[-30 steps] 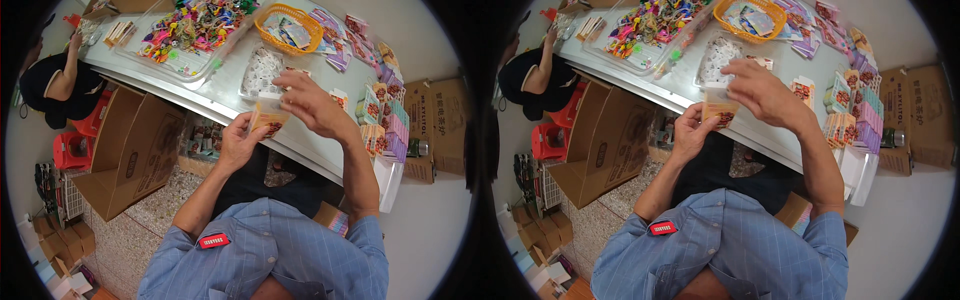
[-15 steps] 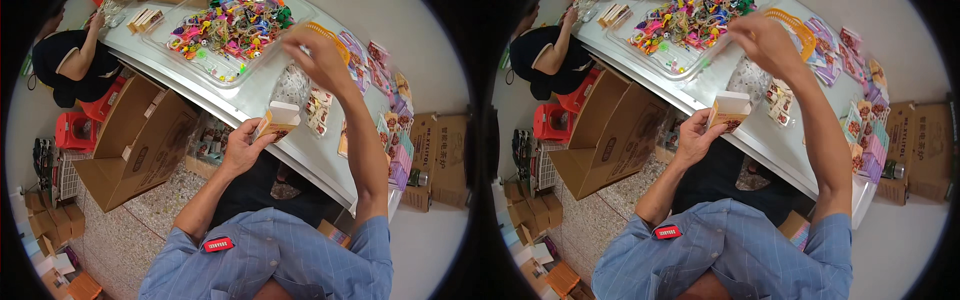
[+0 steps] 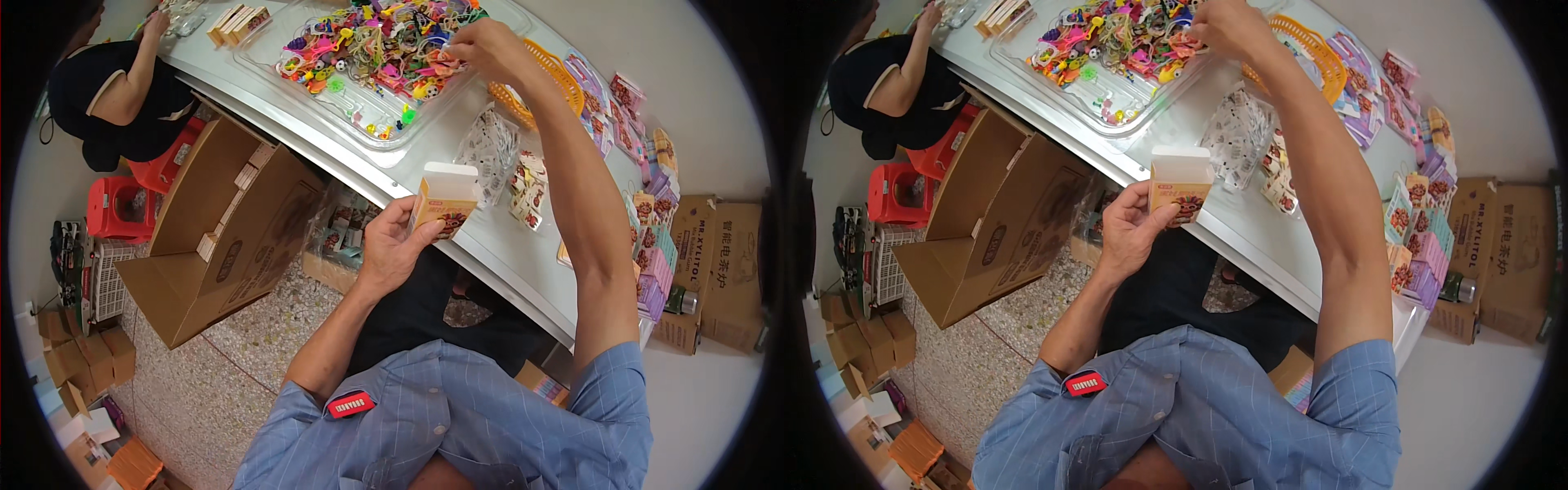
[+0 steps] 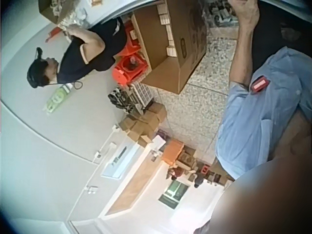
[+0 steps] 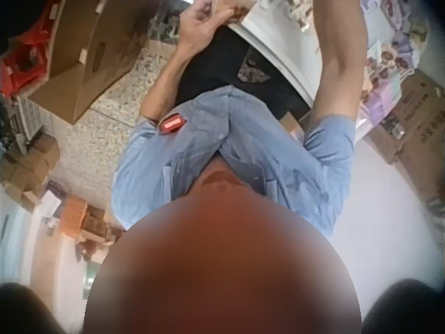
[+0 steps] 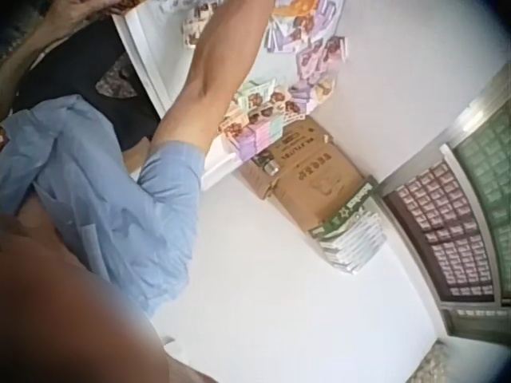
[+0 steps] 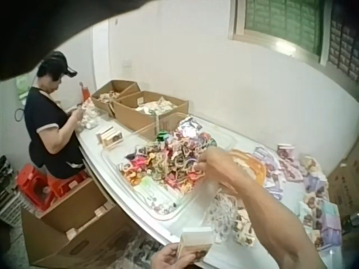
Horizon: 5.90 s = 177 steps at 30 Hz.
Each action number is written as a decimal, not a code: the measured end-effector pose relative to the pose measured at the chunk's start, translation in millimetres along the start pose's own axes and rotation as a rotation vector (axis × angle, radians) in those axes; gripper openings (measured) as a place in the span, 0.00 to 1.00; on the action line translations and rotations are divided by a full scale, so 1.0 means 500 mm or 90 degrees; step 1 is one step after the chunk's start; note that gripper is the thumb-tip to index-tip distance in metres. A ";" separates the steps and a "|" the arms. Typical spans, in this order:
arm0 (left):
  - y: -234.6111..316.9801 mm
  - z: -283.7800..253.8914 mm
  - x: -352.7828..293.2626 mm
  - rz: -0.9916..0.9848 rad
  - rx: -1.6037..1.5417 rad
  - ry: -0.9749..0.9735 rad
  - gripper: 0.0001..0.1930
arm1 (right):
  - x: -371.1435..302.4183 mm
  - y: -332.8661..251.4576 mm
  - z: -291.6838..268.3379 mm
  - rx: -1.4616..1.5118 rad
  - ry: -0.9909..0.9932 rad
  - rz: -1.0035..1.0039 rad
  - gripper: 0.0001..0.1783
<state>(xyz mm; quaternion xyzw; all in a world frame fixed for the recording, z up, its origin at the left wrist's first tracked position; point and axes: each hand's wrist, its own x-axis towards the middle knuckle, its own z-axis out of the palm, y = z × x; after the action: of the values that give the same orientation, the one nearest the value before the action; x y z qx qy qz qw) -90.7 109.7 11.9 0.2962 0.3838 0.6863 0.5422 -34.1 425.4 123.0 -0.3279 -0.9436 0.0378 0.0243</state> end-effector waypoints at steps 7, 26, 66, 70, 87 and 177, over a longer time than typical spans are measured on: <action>-0.003 0.021 0.007 0.010 -0.002 -0.006 0.18 | -0.091 0.000 -0.024 0.396 0.182 0.086 0.19; -0.003 0.015 -0.009 0.032 0.028 0.024 0.18 | -0.140 -0.004 0.007 1.132 0.191 0.010 0.13; 0.267 -0.017 0.294 -0.018 -0.107 -0.122 0.17 | -0.080 -0.110 0.020 1.201 0.244 0.038 0.12; 0.259 -0.018 0.322 -0.065 -0.069 -0.098 0.16 | -0.078 -0.109 0.024 1.207 0.263 0.011 0.10; 0.248 -0.057 0.372 -0.038 -0.050 -0.034 0.13 | -0.026 -0.107 0.046 1.187 0.343 0.238 0.13; 0.246 -0.082 0.358 0.075 -0.397 -0.141 0.20 | -0.014 -0.130 0.070 1.436 0.239 0.177 0.04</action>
<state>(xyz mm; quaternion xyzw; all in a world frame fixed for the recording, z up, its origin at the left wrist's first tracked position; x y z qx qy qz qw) -230.3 260.5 92.4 0.2106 0.0766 0.7647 0.6041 -71.1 368.5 93.5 -0.2217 -0.3103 0.8133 0.4394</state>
